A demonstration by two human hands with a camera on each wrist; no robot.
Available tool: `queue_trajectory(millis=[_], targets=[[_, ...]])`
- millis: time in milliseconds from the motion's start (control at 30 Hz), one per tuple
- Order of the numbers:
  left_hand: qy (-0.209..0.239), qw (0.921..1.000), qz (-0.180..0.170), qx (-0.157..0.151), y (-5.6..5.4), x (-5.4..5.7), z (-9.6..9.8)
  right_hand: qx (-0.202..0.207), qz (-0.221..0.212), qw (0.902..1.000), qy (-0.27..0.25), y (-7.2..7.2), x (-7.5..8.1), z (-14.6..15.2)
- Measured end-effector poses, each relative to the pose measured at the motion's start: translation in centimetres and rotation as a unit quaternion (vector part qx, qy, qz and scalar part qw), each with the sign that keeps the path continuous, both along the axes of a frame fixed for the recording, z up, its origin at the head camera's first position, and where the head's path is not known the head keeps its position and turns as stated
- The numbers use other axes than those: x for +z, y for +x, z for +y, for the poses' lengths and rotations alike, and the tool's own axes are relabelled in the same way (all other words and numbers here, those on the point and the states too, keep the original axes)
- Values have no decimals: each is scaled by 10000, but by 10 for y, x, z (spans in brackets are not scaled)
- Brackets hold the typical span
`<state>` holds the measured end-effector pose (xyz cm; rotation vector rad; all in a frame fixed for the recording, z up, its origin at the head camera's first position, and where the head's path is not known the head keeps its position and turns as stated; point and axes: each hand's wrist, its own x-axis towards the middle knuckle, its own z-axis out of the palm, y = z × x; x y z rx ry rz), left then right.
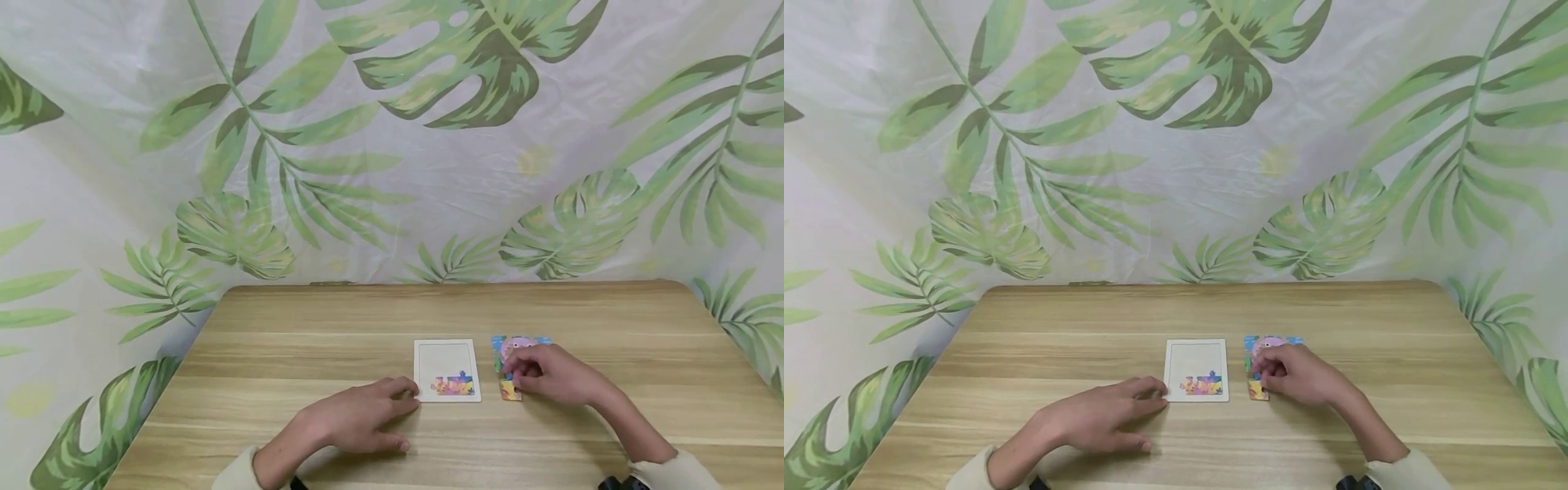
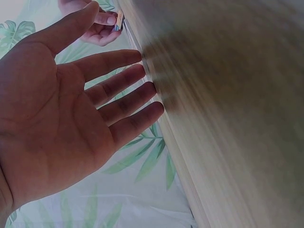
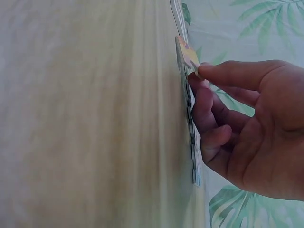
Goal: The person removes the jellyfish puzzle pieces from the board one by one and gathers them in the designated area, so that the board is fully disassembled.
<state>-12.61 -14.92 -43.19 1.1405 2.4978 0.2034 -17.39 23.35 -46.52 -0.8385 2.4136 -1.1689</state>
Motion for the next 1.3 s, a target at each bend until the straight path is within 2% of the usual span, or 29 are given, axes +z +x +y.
queue_trajectory(millis=[167,500,733,967,1300], targets=[[18,10000,-52,59,0,0,-1,-31,118,9999,42,-2,2,-4],[42,10000,35,-28,1,-1,-2,-113,273,9992,267,1,4,-8],[33,10000,7,-46,0,-1,-1,-264,174,9986,425,3,4,-13],[44,10000,-44,1,0,-2,0,-427,341,9965,628,2,5,-13],[77,9999,-106,-80,-3,-1,0,-479,465,9954,687,0,4,-13]])
